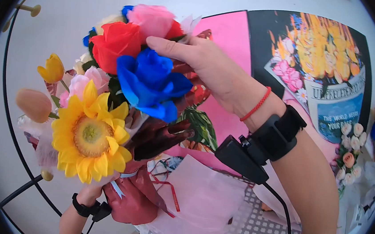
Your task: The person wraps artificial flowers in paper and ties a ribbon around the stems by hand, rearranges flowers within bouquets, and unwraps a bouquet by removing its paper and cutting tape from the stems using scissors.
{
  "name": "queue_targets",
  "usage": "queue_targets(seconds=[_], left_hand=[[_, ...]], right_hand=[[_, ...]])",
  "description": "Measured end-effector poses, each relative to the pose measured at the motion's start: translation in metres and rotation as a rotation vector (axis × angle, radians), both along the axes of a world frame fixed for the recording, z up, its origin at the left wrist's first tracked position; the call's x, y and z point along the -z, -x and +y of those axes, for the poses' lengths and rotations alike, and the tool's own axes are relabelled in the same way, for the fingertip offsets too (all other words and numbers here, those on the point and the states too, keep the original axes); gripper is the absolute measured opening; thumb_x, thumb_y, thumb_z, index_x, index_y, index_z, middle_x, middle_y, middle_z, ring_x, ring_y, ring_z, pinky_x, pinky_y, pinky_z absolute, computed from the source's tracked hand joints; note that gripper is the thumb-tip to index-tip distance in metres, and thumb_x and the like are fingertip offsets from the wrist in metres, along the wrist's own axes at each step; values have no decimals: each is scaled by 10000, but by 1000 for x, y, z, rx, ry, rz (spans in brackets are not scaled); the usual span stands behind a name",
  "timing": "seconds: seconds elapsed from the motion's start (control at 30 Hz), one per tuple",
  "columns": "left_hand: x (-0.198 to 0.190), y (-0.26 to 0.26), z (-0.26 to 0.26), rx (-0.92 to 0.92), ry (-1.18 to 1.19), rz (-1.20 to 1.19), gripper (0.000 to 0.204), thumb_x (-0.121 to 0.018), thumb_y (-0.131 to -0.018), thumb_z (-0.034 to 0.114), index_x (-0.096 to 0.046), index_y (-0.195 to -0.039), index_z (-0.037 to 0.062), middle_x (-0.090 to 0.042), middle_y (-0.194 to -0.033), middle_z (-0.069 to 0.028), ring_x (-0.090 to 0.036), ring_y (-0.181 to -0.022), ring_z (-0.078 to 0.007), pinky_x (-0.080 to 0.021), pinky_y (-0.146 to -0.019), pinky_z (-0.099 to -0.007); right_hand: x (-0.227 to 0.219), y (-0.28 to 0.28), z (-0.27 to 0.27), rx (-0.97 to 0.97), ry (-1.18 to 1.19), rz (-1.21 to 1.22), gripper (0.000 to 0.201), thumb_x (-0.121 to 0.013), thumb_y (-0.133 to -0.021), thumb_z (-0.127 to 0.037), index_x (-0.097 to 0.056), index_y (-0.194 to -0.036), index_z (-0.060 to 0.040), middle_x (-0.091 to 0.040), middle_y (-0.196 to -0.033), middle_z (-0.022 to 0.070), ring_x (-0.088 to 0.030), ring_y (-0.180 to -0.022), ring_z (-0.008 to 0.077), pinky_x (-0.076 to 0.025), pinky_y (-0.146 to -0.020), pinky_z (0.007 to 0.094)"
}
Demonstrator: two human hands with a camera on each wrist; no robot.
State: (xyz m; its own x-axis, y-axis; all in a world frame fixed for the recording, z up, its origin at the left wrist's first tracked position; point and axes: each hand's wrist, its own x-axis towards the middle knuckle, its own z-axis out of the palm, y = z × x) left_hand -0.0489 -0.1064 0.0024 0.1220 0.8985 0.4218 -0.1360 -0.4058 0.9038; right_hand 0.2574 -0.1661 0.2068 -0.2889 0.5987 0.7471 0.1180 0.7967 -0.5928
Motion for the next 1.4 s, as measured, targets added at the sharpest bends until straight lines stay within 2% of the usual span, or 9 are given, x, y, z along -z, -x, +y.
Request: queue_targets(seconds=[0.17,0.2,0.33,0.47,0.73,0.87,1.13,1.17,1.4], left_hand=[[-8,-28,-2,84,-37,36,268,-664,-747,71,-573,-997,36,-601,-927,-56,-587,-856,-171,-470,-728,-281],[-12,-33,-1,98,-54,43,268,-664,-747,72,-573,-997,37,-602,-928,-56,-587,-856,-172,-469,-729,-281],[-34,-51,1,132,-138,62,268,-661,-748,74,-575,-999,39,-602,-930,-57,-586,-859,-173,-468,-732,-282],[-55,-66,1,145,-213,84,267,-659,-750,77,-576,-1001,42,-603,-933,-57,-586,-862,-174,-467,-735,-283],[-76,-68,-1,81,-300,124,266,-655,-752,83,-579,-1005,47,-604,-938,-59,-585,-868,-177,-464,-742,-285],[-82,-73,-1,77,-328,152,266,-652,-753,86,-581,-1007,49,-605,-940,-60,-585,-871,-178,-463,-745,-286],[-81,-56,-3,3,-366,147,266,-648,-756,91,-584,-1011,54,-606,-946,-61,-584,-878,-181,-460,-752,-289],[-81,-50,-4,-19,-374,139,265,-647,-756,92,-584,-1011,54,-607,-946,-61,-584,-878,-181,-460,-752,-289],[-70,-23,-9,-120,-381,112,265,-644,-758,97,-587,-1015,59,-608,-951,-62,-583,-884,-183,-458,-758,-291]], right_hand=[[12,-28,-24,25,217,47,331,-541,-849,-283,-564,-1040,-14,-601,-962,18,-577,-823,70,-465,-727,226],[17,-26,-33,46,126,64,361,-583,-802,-415,-620,-957,-92,-611,-778,-32,-502,-598,14,-332,-501,187],[16,-28,-56,-64,-28,194,340,-682,-737,-143,-566,-1031,-19,-587,-935,29,-552,-887,110,-460,-757,246],[22,-36,-54,23,-103,206,605,-698,-692,-52,-386,-1209,-8,-528,-1080,51,-521,-963,123,-429,-858,290],[38,-27,-63,86,-461,258,698,-706,-641,-53,-352,-1242,-13,-447,-1175,115,-444,-1124,189,-358,-943,303],[20,-35,-75,156,-597,-103,725,-706,-644,3,-310,-1251,-46,-477,-1123,83,-507,-1016,132,-396,-901,284],[30,-48,-85,447,-706,-27,612,-685,-574,-15,-399,-1114,-58,-519,-865,29,-527,-835,105,-434,-754,233],[30,-47,-87,321,-713,77,586,-663,-581,1,-403,-1104,-53,-510,-879,32,-530,-824,112,-437,-744,241],[36,-44,-88,459,-742,1,574,-675,-624,16,-379,-1113,-43,-514,-999,60,-521,-919,134,-412,-824,267]])
